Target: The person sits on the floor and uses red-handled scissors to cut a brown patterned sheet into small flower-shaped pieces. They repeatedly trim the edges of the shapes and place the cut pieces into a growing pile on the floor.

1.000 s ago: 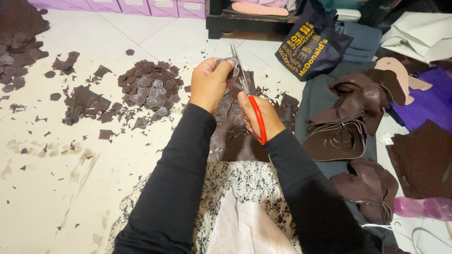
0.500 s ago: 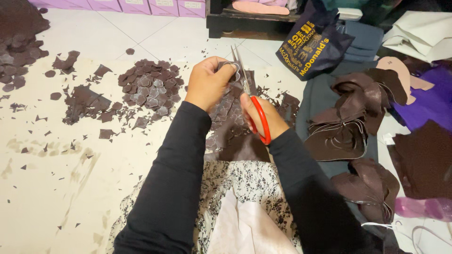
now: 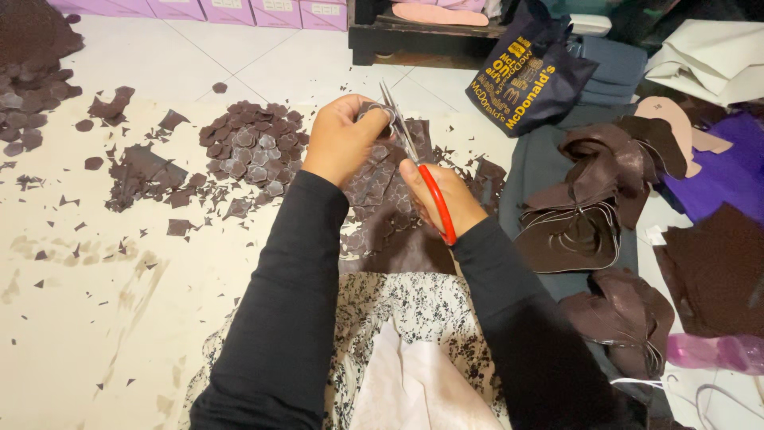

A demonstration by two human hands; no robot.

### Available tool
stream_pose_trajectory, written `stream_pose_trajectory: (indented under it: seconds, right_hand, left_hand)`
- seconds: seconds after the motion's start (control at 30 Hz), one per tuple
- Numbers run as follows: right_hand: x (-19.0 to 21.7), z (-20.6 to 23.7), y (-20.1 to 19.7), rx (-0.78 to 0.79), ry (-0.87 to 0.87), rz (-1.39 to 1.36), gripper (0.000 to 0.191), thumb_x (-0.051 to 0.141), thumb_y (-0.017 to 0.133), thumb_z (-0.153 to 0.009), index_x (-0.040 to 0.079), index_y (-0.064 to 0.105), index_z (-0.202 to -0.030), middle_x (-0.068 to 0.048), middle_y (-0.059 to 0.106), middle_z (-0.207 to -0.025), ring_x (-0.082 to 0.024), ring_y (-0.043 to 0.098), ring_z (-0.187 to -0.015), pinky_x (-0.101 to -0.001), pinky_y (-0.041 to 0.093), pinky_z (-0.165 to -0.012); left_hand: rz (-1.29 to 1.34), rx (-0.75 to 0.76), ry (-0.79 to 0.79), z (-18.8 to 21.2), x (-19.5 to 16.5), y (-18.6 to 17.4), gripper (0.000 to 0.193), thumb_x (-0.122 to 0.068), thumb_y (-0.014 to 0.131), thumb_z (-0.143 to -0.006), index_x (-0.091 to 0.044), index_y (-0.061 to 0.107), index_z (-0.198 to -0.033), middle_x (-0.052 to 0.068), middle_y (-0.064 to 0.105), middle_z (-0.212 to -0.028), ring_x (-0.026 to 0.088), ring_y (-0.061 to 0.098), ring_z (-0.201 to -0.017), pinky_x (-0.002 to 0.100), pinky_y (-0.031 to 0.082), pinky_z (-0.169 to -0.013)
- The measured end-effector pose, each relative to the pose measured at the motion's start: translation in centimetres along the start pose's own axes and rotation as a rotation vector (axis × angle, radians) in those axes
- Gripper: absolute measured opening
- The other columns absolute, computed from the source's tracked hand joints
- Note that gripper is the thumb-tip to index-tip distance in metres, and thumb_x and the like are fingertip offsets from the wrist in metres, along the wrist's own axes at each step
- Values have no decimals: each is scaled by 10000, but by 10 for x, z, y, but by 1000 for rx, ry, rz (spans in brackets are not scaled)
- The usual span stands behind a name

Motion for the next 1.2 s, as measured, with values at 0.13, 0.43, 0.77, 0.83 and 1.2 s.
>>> stream_pose_trajectory:
  seconds: [0.13, 0.43, 0.77, 0.83, 1.2]
  right_hand:
    - [-4, -4, 2, -42, -19, -59, 509, 539, 562, -1009, 128, 474, -721, 53, 413, -578, -68, 354, -458, -262, 288, -420]
    - [-8, -5, 0, -120, -117, 47, 493, 539, 542, -1012, 118, 497, -759, 47, 447, -580, -72, 403, -468, -261, 338, -433]
    - [-7, -3, 0, -36, -51, -9, 554, 599, 509, -993, 106, 481, -743, 18, 455, -568, -93, 434, -440, -258, 357, -413]
    - [-7, -3, 1, -46, -64, -21, 559, 596, 519, -994, 106, 475, -729, 19, 446, -571, -88, 428, -444, -256, 356, -414]
    - [1, 1, 3, -47, -23, -54, 535, 582, 575, -980, 124, 488, -718, 52, 419, -582, -60, 367, -463, -251, 308, -424]
  left_hand:
    - [170, -50, -36, 4, -1, 11, 127, -135, 710, -914, -17, 699, -959, 33, 718, -816, 82, 647, -701, 217, 506, -619]
    - [335, -73, -116, 10, 2, 30, 139, -185, 729, -929, -51, 692, -932, 9, 682, -801, 49, 550, -643, 211, 407, -559]
    - [208, -53, -83, 11, -4, 22, 164, -155, 742, -908, -41, 632, -862, 29, 704, -813, 60, 575, -648, 235, 440, -544]
    - [222, -51, -98, 10, -6, 22, 134, -148, 729, -895, -37, 657, -876, 31, 711, -828, 75, 667, -724, 230, 472, -573]
    - [110, -64, -106, 11, -13, 14, 174, -163, 722, -876, -7, 730, -953, 38, 735, -827, 80, 632, -694, 230, 491, -617]
Point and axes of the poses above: each hand's wrist, its own z-axis away from the middle knuckle, its own y-axis out of the palm, x = y × z, the point moved 1 cm from there along -z, towards the middle knuckle
